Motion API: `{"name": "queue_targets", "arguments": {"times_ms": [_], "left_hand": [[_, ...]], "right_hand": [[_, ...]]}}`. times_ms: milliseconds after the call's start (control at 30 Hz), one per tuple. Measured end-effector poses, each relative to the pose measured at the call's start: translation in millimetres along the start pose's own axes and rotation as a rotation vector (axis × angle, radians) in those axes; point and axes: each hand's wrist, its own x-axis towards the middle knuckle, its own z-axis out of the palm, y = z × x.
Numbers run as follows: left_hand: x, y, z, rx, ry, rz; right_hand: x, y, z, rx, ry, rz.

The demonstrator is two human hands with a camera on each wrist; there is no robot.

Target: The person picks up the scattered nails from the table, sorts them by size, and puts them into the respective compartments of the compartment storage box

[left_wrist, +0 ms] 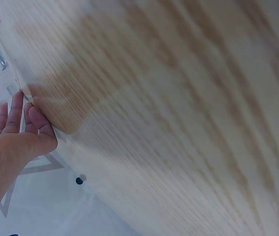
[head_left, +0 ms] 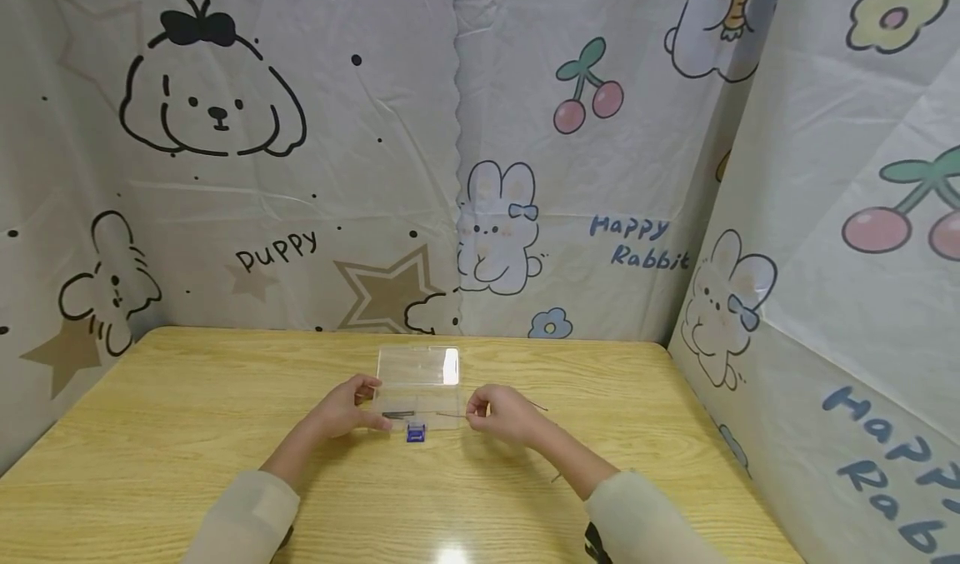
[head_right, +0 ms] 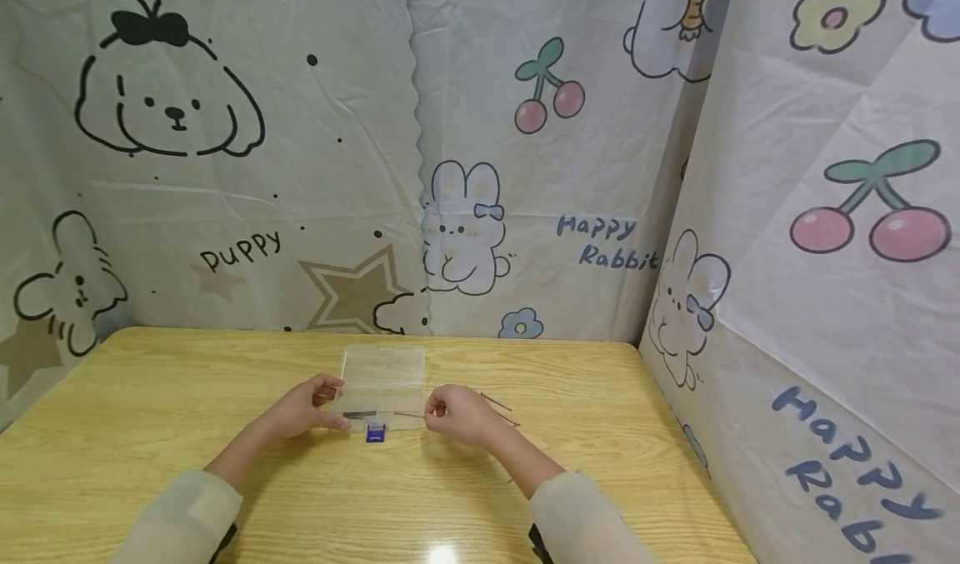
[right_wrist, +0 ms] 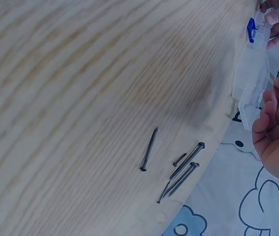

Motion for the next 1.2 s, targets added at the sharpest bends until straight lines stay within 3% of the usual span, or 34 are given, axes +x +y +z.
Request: {"name": "queue_targets", "arguments": {"times_ms": [667,1200], "left_hand": [[-1.5,3.1,-2.0,0.006,-0.01,0.001],[-1.2,2.5,-0.9,-0.001,-0.012,0.006]], "right_hand": [[24.2,-19.7,7.3,-0.025,-0.018,-0.021],[43.6,-25.9,31.3,0.001,-0.016,-0.017]]}}
